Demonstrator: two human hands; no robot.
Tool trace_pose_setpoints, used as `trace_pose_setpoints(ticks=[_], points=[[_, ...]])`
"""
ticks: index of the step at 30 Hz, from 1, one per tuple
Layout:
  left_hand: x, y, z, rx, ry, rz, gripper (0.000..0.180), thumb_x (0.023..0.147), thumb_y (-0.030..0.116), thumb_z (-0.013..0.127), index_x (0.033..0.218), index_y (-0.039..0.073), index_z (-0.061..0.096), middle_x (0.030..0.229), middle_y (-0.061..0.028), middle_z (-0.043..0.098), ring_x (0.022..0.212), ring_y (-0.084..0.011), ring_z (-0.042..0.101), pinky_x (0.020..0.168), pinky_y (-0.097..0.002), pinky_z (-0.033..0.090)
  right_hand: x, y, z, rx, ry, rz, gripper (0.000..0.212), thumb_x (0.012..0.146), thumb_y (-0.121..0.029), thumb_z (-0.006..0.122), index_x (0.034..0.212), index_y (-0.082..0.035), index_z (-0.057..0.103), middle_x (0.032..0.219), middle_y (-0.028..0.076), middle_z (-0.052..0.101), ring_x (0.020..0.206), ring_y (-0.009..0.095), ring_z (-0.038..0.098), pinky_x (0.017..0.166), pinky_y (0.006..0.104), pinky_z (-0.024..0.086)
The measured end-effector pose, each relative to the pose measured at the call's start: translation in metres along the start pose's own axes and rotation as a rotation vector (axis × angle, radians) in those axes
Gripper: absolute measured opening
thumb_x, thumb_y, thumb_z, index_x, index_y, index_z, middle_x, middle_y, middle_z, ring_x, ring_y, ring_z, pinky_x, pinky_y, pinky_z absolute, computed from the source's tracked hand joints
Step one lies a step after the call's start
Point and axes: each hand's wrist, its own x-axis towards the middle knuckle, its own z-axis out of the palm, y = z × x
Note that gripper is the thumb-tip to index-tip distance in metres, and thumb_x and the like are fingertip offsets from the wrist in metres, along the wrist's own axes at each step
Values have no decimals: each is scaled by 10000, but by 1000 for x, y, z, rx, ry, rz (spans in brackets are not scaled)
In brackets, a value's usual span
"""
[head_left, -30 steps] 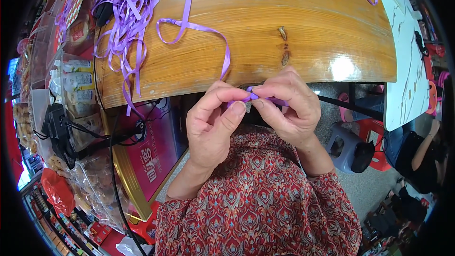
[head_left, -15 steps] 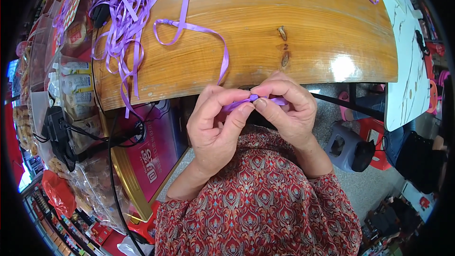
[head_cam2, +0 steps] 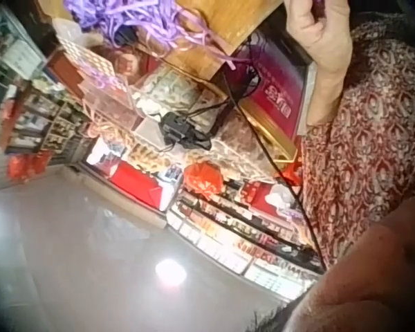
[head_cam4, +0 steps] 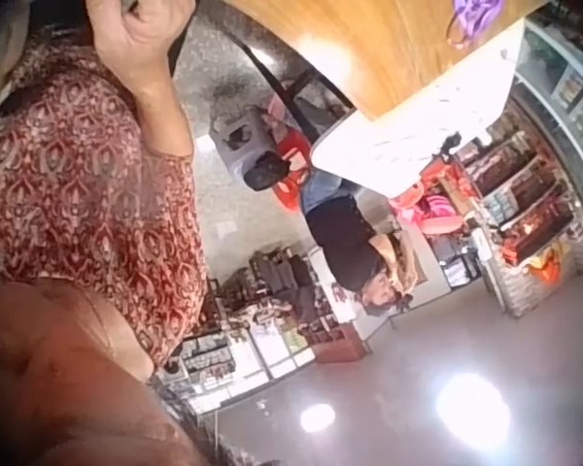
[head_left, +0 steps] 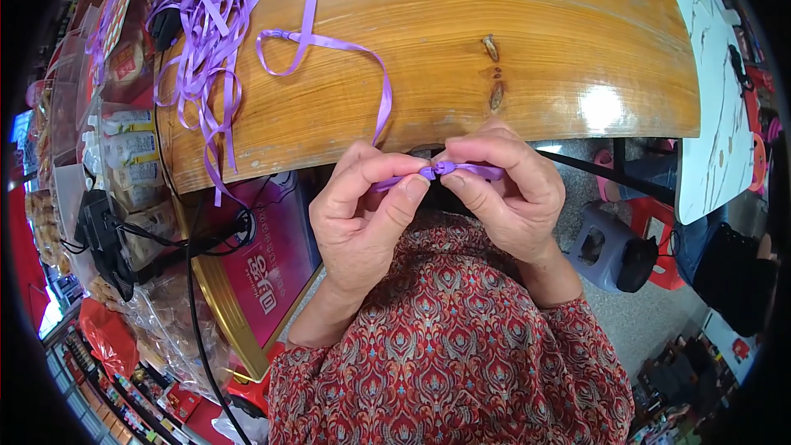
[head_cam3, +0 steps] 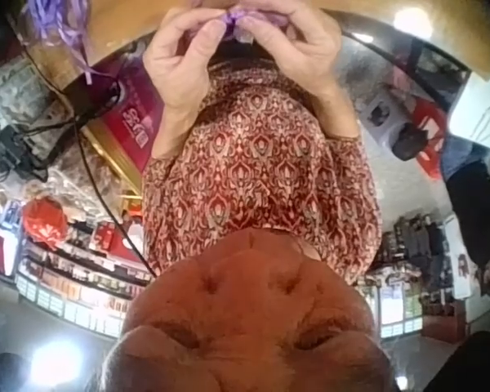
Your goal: Tie knots in strands of purple ribbon at a workbench.
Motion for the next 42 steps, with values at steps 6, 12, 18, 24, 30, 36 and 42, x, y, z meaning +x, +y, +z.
trace_pose_setpoints(ticks=[6, 12, 18, 24, 30, 36, 42], points=[[1, 0, 2, 8, -1, -22, 160, 814, -10, 700, 973, 4, 687, 814, 21, 528, 705, -42, 446, 600, -174, 333, 3, 4, -3, -28, -21, -88, 204, 693, 0, 764, 886, -15, 702, 832, 92, 674, 705, 205, 619, 617, 289, 466], [2, -2, 5, -4, 14, -21, 154, 815, -15, 695, 968, -1, 687, 819, 11, 545, 713, -55, 462, 617, -178, 349, 3, 7, -5, -54, -29, -133, 203, 698, 0, 755, 891, -26, 702, 814, 84, 657, 710, 203, 610, 620, 288, 461], [1, -3, 4, 9, 11, -45, 146, 814, -19, 694, 959, -3, 687, 810, 9, 551, 714, -57, 469, 619, -180, 354, 2, 8, -5, -83, -35, -164, 201, 706, -11, 750, 900, -33, 701, 804, 77, 646, 703, 199, 594, 615, 291, 452], [0, -3, 3, 29, 0, -50, 150, 798, -23, 706, 945, 3, 689, 791, 14, 545, 697, -53, 459, 601, -183, 347, 3, 7, -6, -93, -37, -160, 198, 709, -23, 751, 900, -36, 701, 796, 72, 642, 688, 197, 584, 607, 288, 444], [-2, -6, 4, 36, -6, -14, 161, 772, -18, 728, 927, 9, 693, 771, 17, 533, 670, -54, 445, 578, -185, 334, -1, 5, -6, -124, -30, -154, 191, 707, -30, 752, 890, -45, 700, 789, 69, 638, 675, 195, 578, 593, 292, 437], [-4, -2, 3, 107, -16, 58, 175, 749, -12, 748, 914, 15, 694, 738, 10, 528, 635, -64, 436, 550, -198, 323, 2, 2, -14, -126, -115, -225, 185, 713, 12, 737, 884, -5, 672, 803, 103, 642, 687, 215, 582, 605, 298, 447], [-5, 2, 4, 101, -40, 82, 160, 747, -13, 748, 893, 13, 687, 707, 3, 520, 614, -76, 425, 532, -212, 313, 1, -2, -14, -91, -143, -211, 163, 723, 5, 731, 875, -1, 672, 792, 104, 639, 663, 210, 579, 591, 303, 441]])
